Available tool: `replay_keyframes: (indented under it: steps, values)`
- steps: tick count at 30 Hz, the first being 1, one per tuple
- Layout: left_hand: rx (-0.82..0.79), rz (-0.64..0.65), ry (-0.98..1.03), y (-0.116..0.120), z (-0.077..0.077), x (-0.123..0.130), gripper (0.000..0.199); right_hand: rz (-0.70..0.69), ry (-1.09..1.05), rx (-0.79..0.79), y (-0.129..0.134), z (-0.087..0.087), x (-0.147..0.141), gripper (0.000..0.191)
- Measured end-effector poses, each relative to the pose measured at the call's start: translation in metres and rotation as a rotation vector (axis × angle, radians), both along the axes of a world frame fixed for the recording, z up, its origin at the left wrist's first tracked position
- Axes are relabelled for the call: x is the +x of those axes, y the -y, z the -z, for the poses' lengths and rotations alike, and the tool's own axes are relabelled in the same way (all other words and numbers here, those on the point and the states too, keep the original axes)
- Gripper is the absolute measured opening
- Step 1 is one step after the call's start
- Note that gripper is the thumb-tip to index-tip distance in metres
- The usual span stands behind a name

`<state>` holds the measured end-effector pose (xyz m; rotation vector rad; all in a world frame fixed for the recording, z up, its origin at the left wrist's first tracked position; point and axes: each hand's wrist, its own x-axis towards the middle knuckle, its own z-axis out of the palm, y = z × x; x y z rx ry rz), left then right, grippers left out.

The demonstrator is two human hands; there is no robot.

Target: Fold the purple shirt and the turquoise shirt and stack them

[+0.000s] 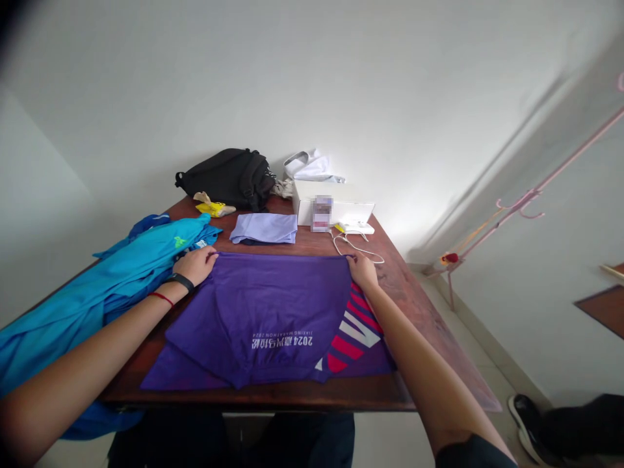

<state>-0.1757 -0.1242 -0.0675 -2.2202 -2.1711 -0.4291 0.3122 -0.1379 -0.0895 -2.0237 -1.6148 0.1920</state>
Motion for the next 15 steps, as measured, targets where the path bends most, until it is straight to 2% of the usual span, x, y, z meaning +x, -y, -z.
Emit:
replay_keyframes:
  steps: [3, 6, 8, 10, 12, 15]
  values:
    - [-0.012, -0.013, 0.029, -0.003, -0.001, -0.003, 0.031, 0.032, 0.032, 0.023, 0.007, -0.008, -0.009, 0.029]
    - [-0.032, -0.021, 0.159, 0.003, -0.007, -0.010, 0.042, 0.069, 0.100, 0.108, 0.022, -0.026, -0.029, 0.033]
    - [-0.070, 0.041, 0.303, 0.018, -0.012, -0.017, 0.051, -0.023, 0.135, 0.151, 0.035, -0.042, -0.049, 0.028]
    - [-0.107, 0.154, 0.428, 0.046, -0.014, -0.024, 0.057, -0.190, 0.152, 0.157, 0.049, -0.057, -0.072, 0.023]
    - [-0.103, 0.250, 0.495, 0.087, -0.013, -0.030, 0.060, -0.353, 0.150, 0.135, 0.060, -0.070, -0.099, 0.023]
    - [0.005, 0.339, 0.405, 0.157, -0.006, -0.032, 0.051, -0.549, 0.127, 0.052, 0.069, -0.084, -0.143, 0.023]
